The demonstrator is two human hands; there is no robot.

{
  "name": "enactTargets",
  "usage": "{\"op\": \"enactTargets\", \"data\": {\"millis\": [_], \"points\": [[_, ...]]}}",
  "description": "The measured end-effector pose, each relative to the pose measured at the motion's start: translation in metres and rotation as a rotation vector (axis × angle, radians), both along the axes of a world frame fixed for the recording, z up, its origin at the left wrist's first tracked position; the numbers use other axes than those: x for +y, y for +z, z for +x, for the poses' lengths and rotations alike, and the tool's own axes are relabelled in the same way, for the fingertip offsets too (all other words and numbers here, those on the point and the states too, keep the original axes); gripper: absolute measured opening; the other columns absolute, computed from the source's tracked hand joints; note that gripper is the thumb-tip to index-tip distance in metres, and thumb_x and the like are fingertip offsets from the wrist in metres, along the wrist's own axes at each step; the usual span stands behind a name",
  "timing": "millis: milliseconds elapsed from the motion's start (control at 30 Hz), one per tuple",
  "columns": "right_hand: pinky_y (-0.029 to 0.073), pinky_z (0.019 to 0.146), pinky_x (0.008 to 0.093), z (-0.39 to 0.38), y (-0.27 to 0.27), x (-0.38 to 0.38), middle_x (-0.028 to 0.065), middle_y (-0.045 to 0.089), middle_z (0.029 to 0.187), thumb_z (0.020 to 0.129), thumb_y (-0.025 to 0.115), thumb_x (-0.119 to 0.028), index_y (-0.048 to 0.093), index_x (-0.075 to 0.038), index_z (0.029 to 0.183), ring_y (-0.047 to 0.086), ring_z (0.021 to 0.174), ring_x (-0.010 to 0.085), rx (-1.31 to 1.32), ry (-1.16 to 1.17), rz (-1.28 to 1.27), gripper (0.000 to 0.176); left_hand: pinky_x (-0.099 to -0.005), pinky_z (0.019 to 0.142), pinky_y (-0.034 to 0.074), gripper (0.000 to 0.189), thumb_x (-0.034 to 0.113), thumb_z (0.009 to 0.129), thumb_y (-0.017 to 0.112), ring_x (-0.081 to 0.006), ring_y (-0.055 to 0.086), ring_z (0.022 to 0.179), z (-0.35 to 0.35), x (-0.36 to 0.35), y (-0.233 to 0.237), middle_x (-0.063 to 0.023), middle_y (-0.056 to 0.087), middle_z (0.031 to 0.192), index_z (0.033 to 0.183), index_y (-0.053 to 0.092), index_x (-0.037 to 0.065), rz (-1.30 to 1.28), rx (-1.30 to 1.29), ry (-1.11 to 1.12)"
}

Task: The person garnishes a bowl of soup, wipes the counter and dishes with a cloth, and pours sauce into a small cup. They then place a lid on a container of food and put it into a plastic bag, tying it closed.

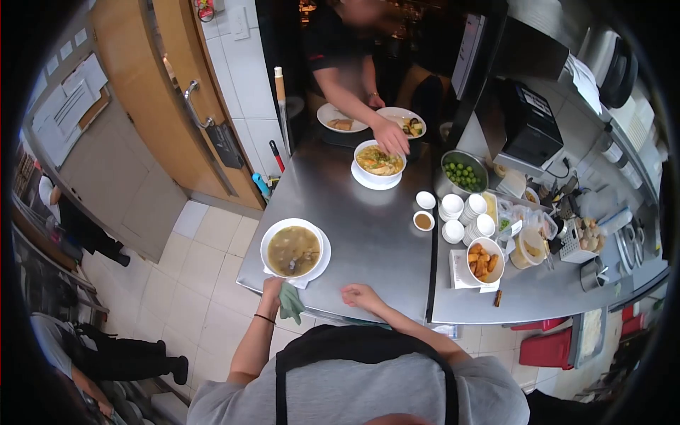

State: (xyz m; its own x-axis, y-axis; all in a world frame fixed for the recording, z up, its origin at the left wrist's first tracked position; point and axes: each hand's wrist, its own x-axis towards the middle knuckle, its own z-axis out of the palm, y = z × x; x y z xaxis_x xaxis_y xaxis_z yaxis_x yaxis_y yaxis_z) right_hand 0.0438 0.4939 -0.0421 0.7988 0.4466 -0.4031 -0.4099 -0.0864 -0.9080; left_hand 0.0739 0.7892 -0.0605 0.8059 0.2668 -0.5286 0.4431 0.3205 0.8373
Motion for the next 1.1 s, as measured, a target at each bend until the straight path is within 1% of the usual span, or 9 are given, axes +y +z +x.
{"op": "enactTargets", "data": {"millis": [67, 400, 533, 600, 667, 833, 900, 1033, 1100], "points": [[0.049, 0.071, 0.0266, -0.004, -0.004, -0.008, 0.0092, 0.06, 0.089, 0.084, 0.054, -0.016, 0.054, -0.001, 0.104, 0.059, 0.08, 0.0153, -0.006, -0.026, -0.047, 0.025, -0.0332, 0.05, 0.045, 0.011, 0.002, 0.074, 0.055, -0.0199, 0.055, 0.057, 0.004, -0.005, 0.002, -0.0113, 0.056, 0.07, 0.078, 0.055, -0.008, 0.027, -0.032, 0.015], [0.049, 0.071, 0.0261, -0.035, -0.018, -0.044, 0.0097, 0.06, 0.088, 0.083, 0.055, -0.013, 0.055, 0.0, 0.102, 0.059, 0.08, 0.0149, -0.165, -0.133, -0.125, 0.022, -0.0342, 0.049, 0.044, 0.015, 0.004, 0.075, 0.056, -0.0213, 0.055, 0.056, 0.052, -0.03, -0.002, -0.011, 0.056, 0.07, 0.08, 0.054, -0.009, 0.004, -0.046, 0.082], [0.048, 0.067, 0.024, -0.045, -0.016, -0.055, 0.008, 0.061, 0.08, 0.083, 0.054, -0.01, 0.056, 0.001, 0.101, 0.059, 0.074, 0.0122, -0.296, -0.154, -0.235, 0.021, -0.0366, 0.053, 0.046, 0.016, 0.005, 0.076, 0.055, -0.0236, 0.057, 0.063, 0.07, -0.047, 0.004, -0.0124, 0.056, 0.076, 0.086, 0.054, -0.007, -0.033, 0.001, 0.134], [0.047, 0.065, 0.0233, -0.057, -0.007, -0.061, 0.0074, 0.062, 0.077, 0.082, 0.053, -0.009, 0.056, 0.001, 0.1, 0.059, 0.072, 0.0112, -0.327, -0.193, -0.277, 0.02, -0.0376, 0.055, 0.047, 0.016, 0.005, 0.076, 0.054, -0.0242, 0.057, 0.065, 0.088, -0.049, -0.018, -0.0122, 0.056, 0.078, 0.088, 0.054, -0.006, -0.076, -0.006, 0.119], [0.046, 0.061, 0.0248, -0.065, 0.006, -0.065, 0.0088, 0.061, 0.071, 0.08, 0.053, -0.011, 0.058, -0.003, 0.096, 0.058, 0.065, 0.013, -0.355, -0.206, -0.284, 0.019, -0.0387, 0.057, 0.047, 0.016, 0.005, 0.077, 0.054, -0.0247, 0.057, 0.068, 0.1, -0.05, -0.031, -0.012, 0.056, 0.079, 0.09, 0.053, -0.005, -0.11, 0.0, 0.079], [0.047, 0.066, 0.0323, -0.093, 0.011, -0.08, 0.013, 0.062, 0.077, 0.078, 0.052, -0.012, 0.058, -0.004, 0.096, 0.061, 0.071, 0.0248, -0.512, -0.261, -0.405, 0.02, -0.0412, 0.063, 0.048, 0.022, 0.009, 0.078, 0.057, -0.0257, 0.057, 0.074, 0.122, -0.047, -0.045, -0.0124, 0.056, 0.087, 0.094, 0.05, -0.003, -0.204, -0.019, 0.057], [0.047, 0.07, 0.0365, -0.104, 0.021, -0.091, 0.0146, 0.062, 0.082, 0.076, 0.054, -0.012, 0.059, -0.004, 0.093, 0.059, 0.076, 0.0294, -0.575, -0.189, -0.476, 0.02, -0.0424, 0.067, 0.048, 0.02, 0.012, 0.079, 0.055, -0.0264, 0.058, 0.077, 0.12, -0.052, -0.037, -0.0117, 0.056, 0.088, 0.094, 0.051, -0.002, -0.182, -0.051, 0.017], [0.047, 0.071, 0.0366, -0.139, 0.024, -0.138, 0.0142, 0.062, 0.083, 0.075, 0.055, -0.014, 0.059, -0.004, 0.091, 0.059, 0.077, 0.0289, -0.641, -0.217, -0.526, 0.019, -0.0426, 0.069, 0.048, 0.021, 0.012, 0.08, 0.053, -0.0276, 0.058, 0.079, 0.089, -0.067, -0.017, -0.0113, 0.057, 0.09, 0.096, 0.051, -0.001, -0.184, -0.061, 0.001], [0.047, 0.069, 0.0347, -0.162, 0.02, -0.178, 0.0145, 0.061, 0.083, 0.076, 0.056, -0.013, 0.058, -0.003, 0.094, 0.06, 0.075, 0.0271, -0.594, -0.268, -0.533, 0.021, -0.0418, 0.071, 0.048, 0.023, 0.013, 0.08, 0.053, -0.0283, 0.058, 0.08, 0.064, -0.085, -0.01, -0.0112, 0.058, 0.09, 0.098, 0.051, -0.001, -0.319, -0.008, -0.058]]}}
